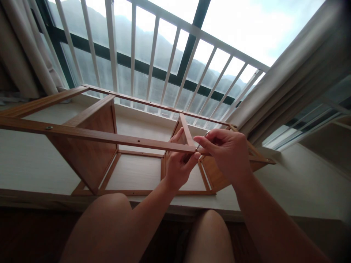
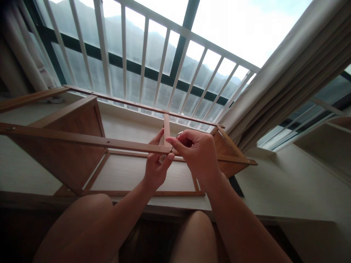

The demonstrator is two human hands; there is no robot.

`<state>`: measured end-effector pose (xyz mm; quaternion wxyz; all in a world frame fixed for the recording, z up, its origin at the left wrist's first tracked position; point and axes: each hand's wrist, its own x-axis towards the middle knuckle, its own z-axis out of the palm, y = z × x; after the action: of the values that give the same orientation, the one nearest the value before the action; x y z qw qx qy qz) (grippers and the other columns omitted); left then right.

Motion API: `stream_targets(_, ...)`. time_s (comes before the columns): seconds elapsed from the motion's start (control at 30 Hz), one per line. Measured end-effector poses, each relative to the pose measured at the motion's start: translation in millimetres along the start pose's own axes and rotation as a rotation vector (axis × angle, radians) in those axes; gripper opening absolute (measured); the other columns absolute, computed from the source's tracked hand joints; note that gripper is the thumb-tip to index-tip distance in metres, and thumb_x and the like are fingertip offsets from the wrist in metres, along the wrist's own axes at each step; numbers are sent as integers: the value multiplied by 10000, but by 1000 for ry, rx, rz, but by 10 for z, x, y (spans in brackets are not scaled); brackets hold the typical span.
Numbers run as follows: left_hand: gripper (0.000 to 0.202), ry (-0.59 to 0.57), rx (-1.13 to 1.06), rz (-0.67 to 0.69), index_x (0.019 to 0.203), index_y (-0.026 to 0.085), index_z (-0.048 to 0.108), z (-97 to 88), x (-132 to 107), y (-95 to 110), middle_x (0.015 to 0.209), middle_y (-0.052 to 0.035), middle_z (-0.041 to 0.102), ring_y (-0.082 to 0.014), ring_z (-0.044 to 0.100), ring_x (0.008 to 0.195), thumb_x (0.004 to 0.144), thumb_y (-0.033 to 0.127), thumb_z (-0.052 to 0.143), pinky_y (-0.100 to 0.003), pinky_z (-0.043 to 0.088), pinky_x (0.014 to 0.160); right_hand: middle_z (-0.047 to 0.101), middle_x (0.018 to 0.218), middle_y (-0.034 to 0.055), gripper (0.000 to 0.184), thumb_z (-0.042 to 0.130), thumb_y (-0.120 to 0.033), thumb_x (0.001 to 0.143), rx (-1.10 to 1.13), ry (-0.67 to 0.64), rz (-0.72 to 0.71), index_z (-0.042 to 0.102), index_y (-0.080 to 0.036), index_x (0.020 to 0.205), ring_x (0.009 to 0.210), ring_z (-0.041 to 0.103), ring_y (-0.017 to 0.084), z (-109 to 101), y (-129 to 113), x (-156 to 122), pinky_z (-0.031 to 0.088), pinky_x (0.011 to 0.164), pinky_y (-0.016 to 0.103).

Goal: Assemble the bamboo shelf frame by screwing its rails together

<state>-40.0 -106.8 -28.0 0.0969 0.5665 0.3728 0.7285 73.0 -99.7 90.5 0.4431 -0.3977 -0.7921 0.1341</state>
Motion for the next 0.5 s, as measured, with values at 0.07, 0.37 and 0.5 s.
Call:
stream_targets(0.07, 167, 2, 6, -1, 833, 205, 705, 1, -2, -6, 1567, -45, 343, -295, 408, 1374, 869, 355, 640, -476, 380, 1115, 500, 501, -42, 336, 750, -434, 769, -18, 30, -7, 647, -152, 619, 472, 421, 79, 20, -10, -21, 323, 447, 214)
stream_targets(0.37, 183, 2, 21, 8, 814, 207, 693, -7, 5, 12, 1536, -49, 394, -287, 402, 1379, 875, 368, 631, -478, 364, 1133, 621, 584, 4, 343, 647, -471, 862, -22, 127, -32, 710, -167, 717, 530, 548, 121, -6, -57, -49, 426, 518, 239)
stream_targets(0.5, 168, -6, 23, 11, 857, 213, 703, -7, -1, 3, 1541, -50, 388, -293, 409, 1375, 875, 364, 631, -480, 375, 1125, 658, 662, 19, 295, 666, -454, 852, 65, -23, -8, 742, -171, 813, 594, 597, 138, -66, -80, 0, 493, 568, 247)
